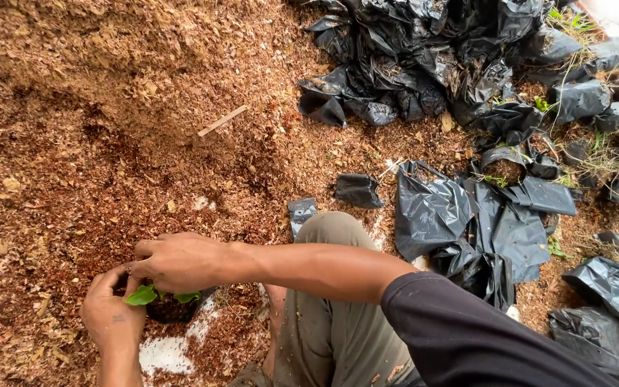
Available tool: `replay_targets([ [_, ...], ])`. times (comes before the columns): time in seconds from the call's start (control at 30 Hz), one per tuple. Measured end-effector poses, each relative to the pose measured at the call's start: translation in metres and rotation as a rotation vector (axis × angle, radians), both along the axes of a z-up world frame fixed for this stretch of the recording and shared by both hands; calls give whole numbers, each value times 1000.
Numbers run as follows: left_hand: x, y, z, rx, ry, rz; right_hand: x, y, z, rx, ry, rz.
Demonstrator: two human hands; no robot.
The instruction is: Filling nursery bags with soil and transplanting seedlings
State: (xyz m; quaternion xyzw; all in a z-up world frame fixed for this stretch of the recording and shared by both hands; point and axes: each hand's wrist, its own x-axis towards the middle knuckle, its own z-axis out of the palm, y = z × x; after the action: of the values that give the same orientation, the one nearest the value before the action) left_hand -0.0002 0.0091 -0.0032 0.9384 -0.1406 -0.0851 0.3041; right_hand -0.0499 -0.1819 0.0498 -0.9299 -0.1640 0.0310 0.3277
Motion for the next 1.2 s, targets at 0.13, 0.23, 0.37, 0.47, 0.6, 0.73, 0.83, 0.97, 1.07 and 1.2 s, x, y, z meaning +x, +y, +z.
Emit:
replay_targets([
  [0.13,-3,1,-1,-1,-77,-14,1,-1,-7,7,-143,3],
  [0.23,-16,-4,14,-25,-12,39,1,0,-9,-20,-12,49],
  [0.37,-17,11,-12,-35,-58,32,2,-14,3,-115,146,103],
  [0.47,-25,7,1,-57,-7,58,3,-30,20,101,216,125],
  [0.6,-43,7,26,-36,106,187,22,-67,19,155,-42,-167],
  [0.73,-71,10,51,-58,127,258,38,-117,14,-117,93,-745],
  [0.83,-82,19,42,4,246,304,41,-132,-19,-167,353,-828],
  [0.97,-80,18,17,206,394,289,43,-121,-39,-393,356,-709],
  [1.07,-88,40,-46,203,221,151,40,-102,-63,-410,318,-706],
  [1.2,-93,55,-95,229,110,81,32,-88,-56,-337,430,-622],
])
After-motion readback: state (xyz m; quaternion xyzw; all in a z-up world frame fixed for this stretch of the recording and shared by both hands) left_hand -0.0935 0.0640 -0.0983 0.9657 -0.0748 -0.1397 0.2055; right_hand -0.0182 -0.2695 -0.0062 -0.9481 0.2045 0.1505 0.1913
